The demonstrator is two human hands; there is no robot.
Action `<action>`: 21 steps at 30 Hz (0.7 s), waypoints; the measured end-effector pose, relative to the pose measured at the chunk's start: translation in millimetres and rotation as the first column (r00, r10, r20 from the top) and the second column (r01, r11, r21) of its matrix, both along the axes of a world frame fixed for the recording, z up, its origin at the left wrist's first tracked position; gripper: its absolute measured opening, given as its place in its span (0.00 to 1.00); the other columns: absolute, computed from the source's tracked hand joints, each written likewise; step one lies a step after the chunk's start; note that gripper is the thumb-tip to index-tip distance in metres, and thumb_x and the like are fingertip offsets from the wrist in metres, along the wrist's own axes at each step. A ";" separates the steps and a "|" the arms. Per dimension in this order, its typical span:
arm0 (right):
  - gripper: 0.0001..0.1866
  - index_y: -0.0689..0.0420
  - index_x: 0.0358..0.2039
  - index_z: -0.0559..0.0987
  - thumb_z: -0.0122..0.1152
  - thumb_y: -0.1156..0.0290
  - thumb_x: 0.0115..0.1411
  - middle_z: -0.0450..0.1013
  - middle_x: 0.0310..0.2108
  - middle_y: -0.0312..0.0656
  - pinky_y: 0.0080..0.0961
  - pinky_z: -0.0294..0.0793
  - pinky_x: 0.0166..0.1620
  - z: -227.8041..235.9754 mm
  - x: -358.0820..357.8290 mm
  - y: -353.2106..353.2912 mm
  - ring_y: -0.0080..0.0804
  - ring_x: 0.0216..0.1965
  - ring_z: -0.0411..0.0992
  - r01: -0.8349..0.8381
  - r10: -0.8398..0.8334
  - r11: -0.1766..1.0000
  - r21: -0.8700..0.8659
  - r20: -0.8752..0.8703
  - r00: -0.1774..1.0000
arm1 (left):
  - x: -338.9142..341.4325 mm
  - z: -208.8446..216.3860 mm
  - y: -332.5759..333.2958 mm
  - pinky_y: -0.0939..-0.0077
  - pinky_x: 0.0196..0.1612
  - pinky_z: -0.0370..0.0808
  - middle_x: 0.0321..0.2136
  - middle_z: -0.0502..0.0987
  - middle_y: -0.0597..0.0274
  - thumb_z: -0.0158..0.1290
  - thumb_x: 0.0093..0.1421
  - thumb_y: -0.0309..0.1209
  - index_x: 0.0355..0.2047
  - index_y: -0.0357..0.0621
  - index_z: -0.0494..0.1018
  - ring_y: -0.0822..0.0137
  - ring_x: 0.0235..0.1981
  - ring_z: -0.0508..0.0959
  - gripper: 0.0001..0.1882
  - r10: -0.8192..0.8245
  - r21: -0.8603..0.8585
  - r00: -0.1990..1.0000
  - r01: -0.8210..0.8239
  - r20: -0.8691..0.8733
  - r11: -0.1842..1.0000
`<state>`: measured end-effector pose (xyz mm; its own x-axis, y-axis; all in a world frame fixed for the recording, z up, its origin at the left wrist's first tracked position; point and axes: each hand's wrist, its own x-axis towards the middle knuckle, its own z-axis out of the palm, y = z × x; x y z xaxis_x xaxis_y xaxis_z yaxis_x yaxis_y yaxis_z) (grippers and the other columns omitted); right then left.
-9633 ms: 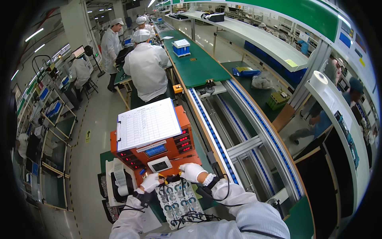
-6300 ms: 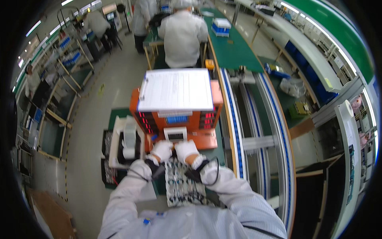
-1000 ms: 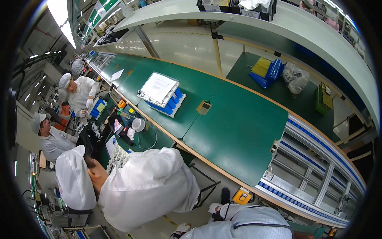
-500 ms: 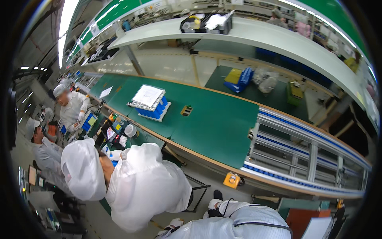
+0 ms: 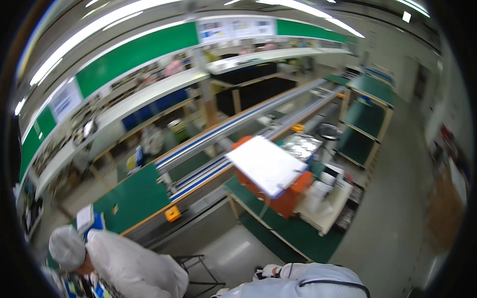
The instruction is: Testing and assembling lithium-ion battery packs using a multimeter-like device and an electric screwdriver in a factory setting.
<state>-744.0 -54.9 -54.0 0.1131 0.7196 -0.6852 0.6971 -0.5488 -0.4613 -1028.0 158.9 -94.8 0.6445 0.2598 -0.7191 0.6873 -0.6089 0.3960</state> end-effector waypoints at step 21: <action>0.22 0.54 0.49 0.80 0.61 0.65 0.52 0.78 0.32 0.39 0.28 0.75 0.34 -6.9 -13.8 -769.9 0.28 0.30 0.76 0.977 -0.890 -0.208 -0.052 -0.404 -0.211 | 429.7 19.7 -617.6 0.60 0.49 0.75 0.44 0.80 0.47 0.51 0.53 0.53 0.43 0.50 0.80 0.49 0.49 0.78 0.26 -0.980 -0.031 0.184 0.983 0.075 0.182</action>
<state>-757.8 -824.7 -60.9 0.7050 0.0273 -0.7087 -0.6657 -0.3193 -0.6745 -598.3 -458.7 -75.1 0.3617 -0.6419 -0.6762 -0.4652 -0.7528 0.4657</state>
